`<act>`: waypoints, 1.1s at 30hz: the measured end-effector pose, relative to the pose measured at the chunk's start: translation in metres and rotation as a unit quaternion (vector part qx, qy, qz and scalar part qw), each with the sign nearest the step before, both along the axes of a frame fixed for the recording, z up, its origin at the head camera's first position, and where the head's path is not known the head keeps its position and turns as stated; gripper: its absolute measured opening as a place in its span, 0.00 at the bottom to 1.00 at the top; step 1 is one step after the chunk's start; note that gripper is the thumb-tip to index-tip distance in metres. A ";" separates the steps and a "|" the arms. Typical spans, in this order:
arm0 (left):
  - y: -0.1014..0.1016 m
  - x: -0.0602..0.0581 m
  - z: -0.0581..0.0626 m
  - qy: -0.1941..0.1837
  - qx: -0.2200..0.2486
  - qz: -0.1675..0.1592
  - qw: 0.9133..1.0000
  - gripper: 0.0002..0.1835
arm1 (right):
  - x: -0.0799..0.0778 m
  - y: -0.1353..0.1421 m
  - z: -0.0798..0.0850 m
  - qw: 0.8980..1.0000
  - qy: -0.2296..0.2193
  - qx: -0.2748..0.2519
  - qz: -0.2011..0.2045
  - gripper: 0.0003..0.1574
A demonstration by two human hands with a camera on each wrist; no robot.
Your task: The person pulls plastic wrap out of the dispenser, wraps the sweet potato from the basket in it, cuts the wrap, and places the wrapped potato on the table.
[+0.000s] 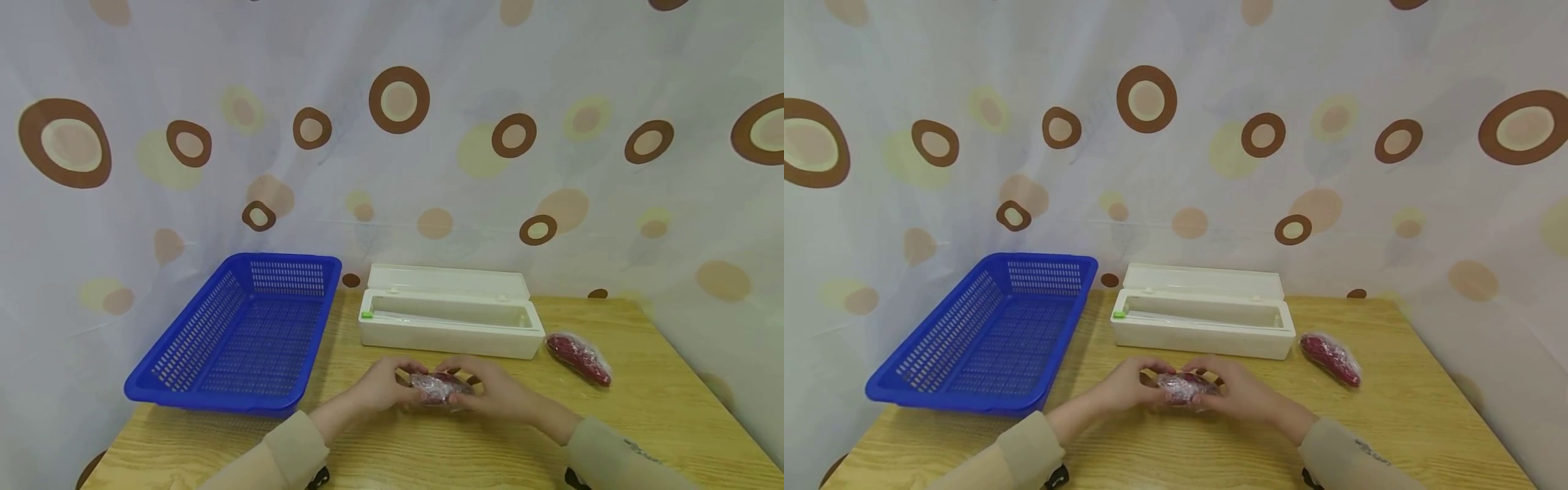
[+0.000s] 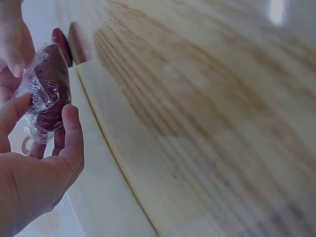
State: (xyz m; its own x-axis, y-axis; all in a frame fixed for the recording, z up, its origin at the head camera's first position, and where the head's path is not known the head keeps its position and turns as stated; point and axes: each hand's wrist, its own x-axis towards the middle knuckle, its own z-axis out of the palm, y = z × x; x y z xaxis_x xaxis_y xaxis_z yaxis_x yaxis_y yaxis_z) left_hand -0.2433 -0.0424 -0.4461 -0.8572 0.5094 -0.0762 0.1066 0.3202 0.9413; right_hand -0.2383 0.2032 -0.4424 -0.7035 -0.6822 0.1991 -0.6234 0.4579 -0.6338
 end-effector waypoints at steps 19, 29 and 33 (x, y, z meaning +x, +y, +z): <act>0.010 0.021 0.014 0.171 -0.040 -0.044 0.984 0.23 | 0.011 0.004 0.030 0.999 -0.032 0.022 0.012 0.28; -0.007 0.032 0.025 0.251 -0.149 0.013 0.956 0.23 | 0.022 0.042 0.034 0.993 0.044 0.051 -0.093 0.30; -0.018 0.035 0.020 0.279 -0.172 0.034 0.944 0.22 | 0.026 0.057 0.033 0.981 0.094 0.077 -0.153 0.29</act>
